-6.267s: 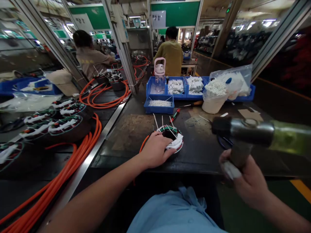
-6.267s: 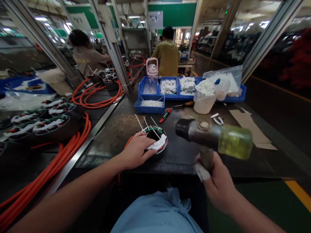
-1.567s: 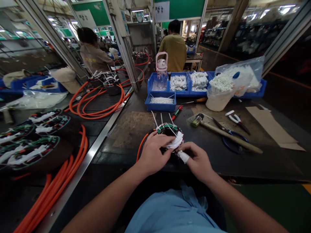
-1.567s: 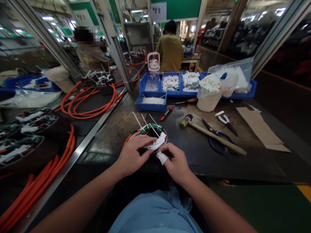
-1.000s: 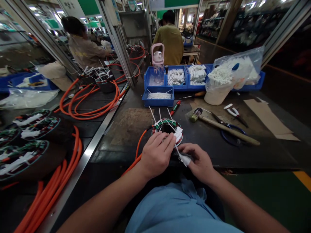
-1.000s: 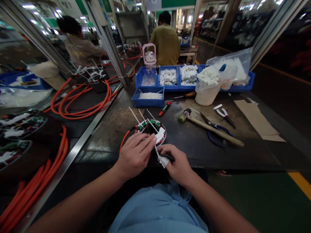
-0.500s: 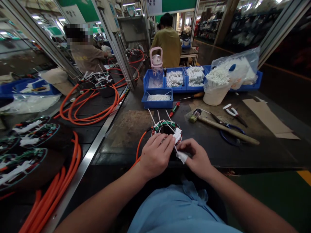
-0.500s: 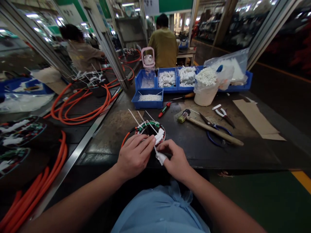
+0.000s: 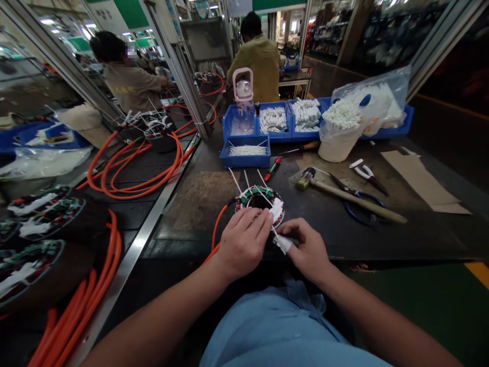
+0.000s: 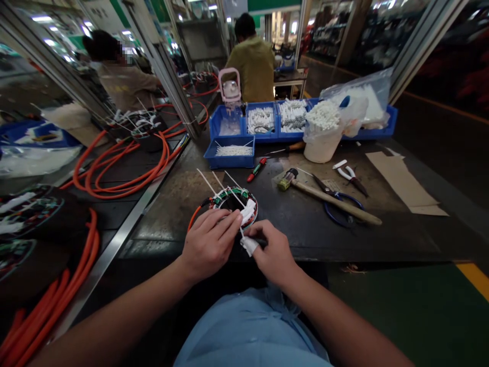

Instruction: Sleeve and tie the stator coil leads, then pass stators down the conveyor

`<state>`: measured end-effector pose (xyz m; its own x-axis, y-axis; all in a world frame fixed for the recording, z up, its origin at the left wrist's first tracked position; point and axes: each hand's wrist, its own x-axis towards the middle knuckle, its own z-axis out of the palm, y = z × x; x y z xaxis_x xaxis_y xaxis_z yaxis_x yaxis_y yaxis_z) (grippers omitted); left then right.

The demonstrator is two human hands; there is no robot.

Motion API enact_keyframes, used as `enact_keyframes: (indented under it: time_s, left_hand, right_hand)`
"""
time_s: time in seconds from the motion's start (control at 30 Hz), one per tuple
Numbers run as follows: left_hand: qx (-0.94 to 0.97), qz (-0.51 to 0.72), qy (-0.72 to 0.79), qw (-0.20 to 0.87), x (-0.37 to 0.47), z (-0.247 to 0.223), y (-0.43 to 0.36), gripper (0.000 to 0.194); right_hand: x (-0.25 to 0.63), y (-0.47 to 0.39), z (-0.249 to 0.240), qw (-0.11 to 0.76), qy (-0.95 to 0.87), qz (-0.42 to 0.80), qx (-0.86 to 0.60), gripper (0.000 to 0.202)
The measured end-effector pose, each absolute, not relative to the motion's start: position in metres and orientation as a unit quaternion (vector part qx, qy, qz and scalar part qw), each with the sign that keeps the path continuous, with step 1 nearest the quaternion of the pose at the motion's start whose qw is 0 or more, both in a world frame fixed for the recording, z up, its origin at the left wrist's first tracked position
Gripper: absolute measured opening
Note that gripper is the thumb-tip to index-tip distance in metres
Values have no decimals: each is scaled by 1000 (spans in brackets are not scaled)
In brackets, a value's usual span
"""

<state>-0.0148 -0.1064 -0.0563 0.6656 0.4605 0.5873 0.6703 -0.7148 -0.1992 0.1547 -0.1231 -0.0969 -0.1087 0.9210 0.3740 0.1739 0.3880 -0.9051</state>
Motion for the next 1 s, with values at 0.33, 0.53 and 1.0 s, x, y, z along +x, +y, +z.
enact_keyframes:
  time_s: [0.33,0.53,1.0]
  left_hand:
    - [-885,-293,-351,85,-16,-55,-107,33]
    - [-876,-186,-443,-52,-19,-38,-96,29]
    - [-892,-117,-435,-43,-19,-33,-88,43]
  right_hand:
    - [164,-108,-67,301,-870,-81,-383,12]
    - [162,-69,-39,252,-912,-227,-230,25]
    - [169,-59,-27,173,-945,64,-272,9]
